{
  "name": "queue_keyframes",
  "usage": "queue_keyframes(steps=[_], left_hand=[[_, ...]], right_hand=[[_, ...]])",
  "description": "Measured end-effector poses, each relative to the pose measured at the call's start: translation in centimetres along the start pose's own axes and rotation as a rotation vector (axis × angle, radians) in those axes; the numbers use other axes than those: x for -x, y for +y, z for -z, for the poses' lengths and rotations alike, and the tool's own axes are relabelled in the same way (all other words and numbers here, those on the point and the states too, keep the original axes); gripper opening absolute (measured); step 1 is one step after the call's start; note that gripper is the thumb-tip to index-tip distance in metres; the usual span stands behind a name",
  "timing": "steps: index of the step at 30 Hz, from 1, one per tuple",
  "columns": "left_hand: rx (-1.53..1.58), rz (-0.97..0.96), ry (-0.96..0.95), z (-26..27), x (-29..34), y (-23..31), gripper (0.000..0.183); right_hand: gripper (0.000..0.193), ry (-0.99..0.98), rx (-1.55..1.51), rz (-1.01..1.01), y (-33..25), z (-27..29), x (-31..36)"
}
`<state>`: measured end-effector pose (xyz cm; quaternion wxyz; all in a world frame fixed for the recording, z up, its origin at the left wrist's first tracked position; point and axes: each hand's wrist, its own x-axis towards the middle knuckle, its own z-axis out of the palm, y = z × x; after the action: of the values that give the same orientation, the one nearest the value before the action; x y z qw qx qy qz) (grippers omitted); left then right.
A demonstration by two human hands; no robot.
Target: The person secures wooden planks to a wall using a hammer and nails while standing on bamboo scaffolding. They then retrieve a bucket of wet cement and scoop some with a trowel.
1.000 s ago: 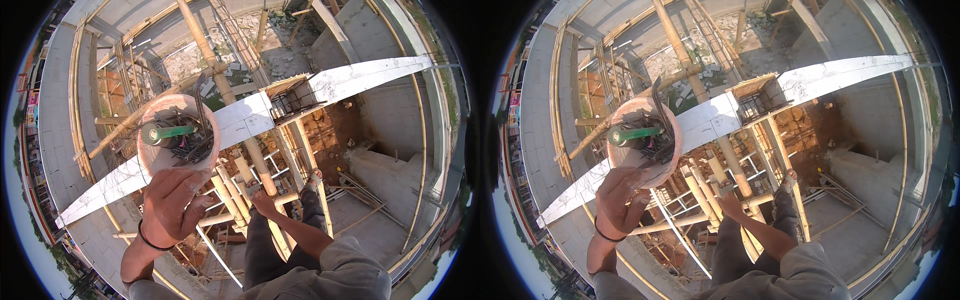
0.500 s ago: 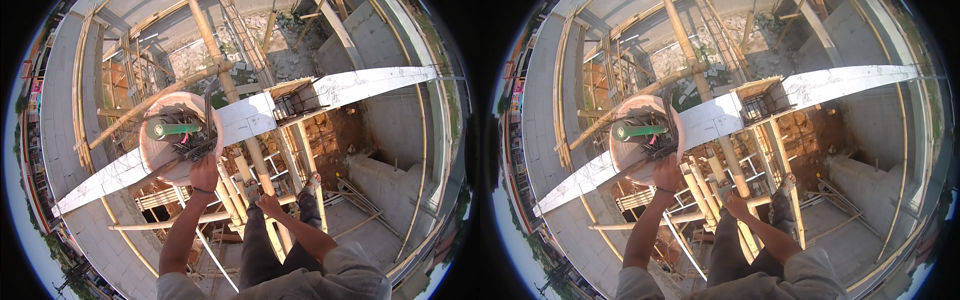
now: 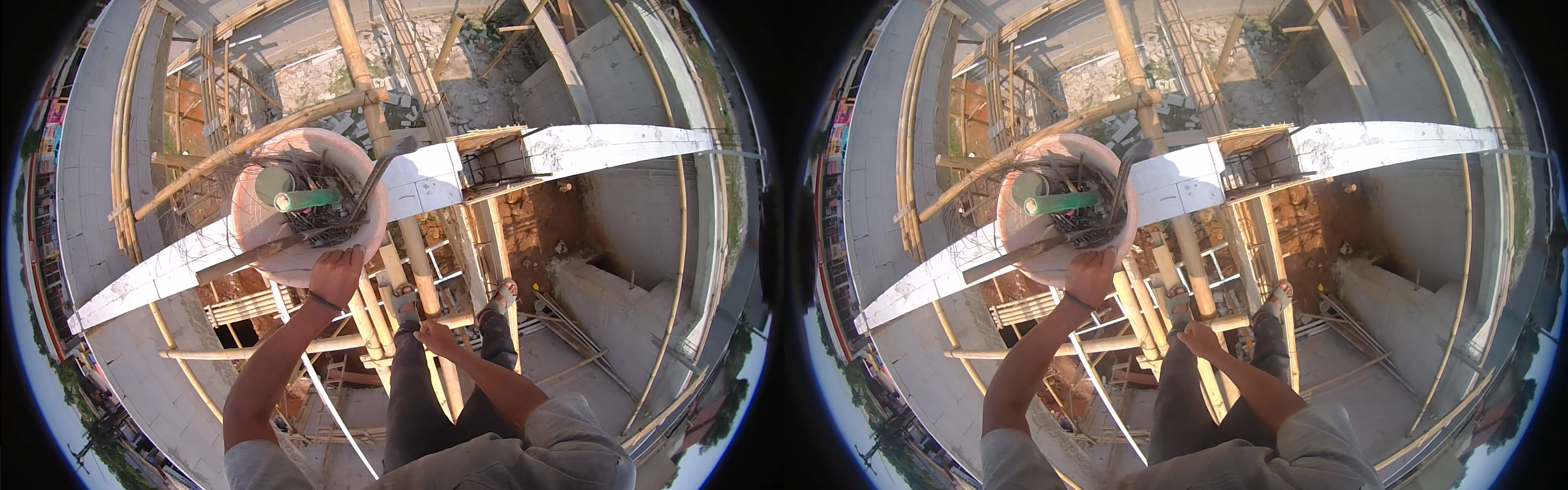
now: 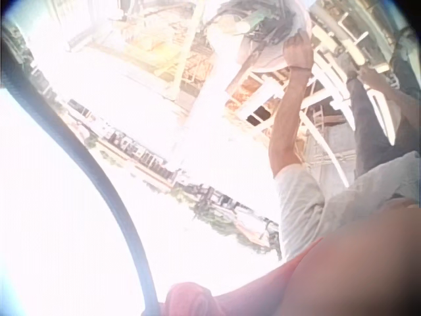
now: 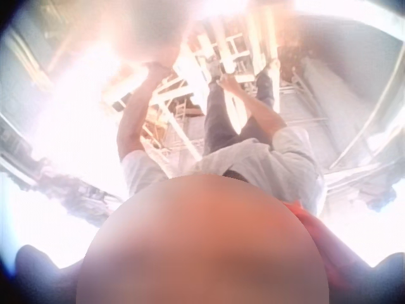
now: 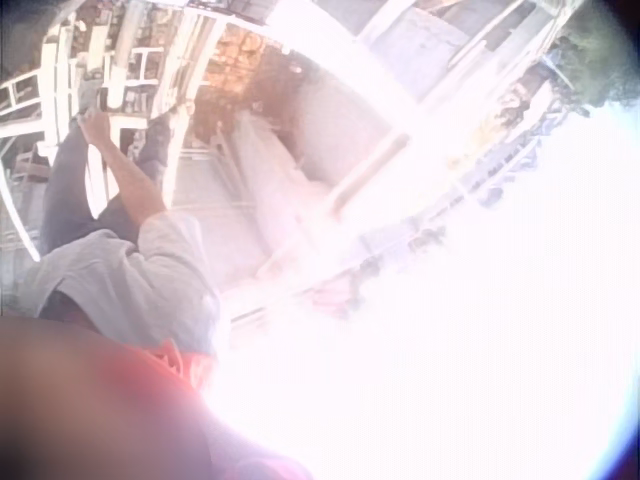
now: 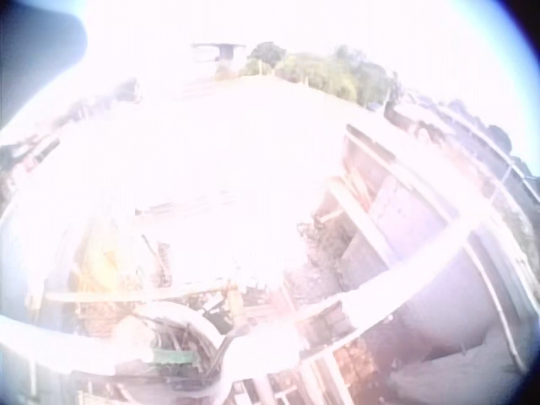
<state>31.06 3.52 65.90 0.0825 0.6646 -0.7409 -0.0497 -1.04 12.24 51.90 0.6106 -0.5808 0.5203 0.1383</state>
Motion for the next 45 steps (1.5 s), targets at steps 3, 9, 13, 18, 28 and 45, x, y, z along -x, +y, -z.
queue_keyframes(steps=[3, 9, 13, 18, 28, 45], left_hand=[[0.056, 0.024, 0.013, -0.2, 0.1, 0.0, 0.017], [0.086, 0.072, 0.040, -0.2, -0.2, 0.2, 0.015], [0.088, 0.070, 0.062, -0.5, -0.2, 0.2, 0.014], [0.097, 0.100, 0.048, -1.0, 0.3, 0.3, 0.014], [0.037, 0.148, 0.122, -1.4, 0.6, 0.8, 0.019], [-0.115, 0.201, 0.171, -2.6, 0.3, 1.2, 0.004]], right_hand=[[0.038, -0.028, 0.059, -0.035, -0.3, 0.5, 1.7], [0.039, 0.099, 0.138, -0.156, 0.3, 2.3, 5.9], [0.037, 0.191, 0.114, -0.235, 0.8, 2.2, 7.8], [0.038, 0.256, 0.085, -0.190, 0.7, 1.4, 9.0], [0.038, 0.296, 0.099, -0.094, 4.6, 0.7, 13.4], [0.040, 0.110, -0.087, -0.355, 15.4, -8.1, 19.2]])
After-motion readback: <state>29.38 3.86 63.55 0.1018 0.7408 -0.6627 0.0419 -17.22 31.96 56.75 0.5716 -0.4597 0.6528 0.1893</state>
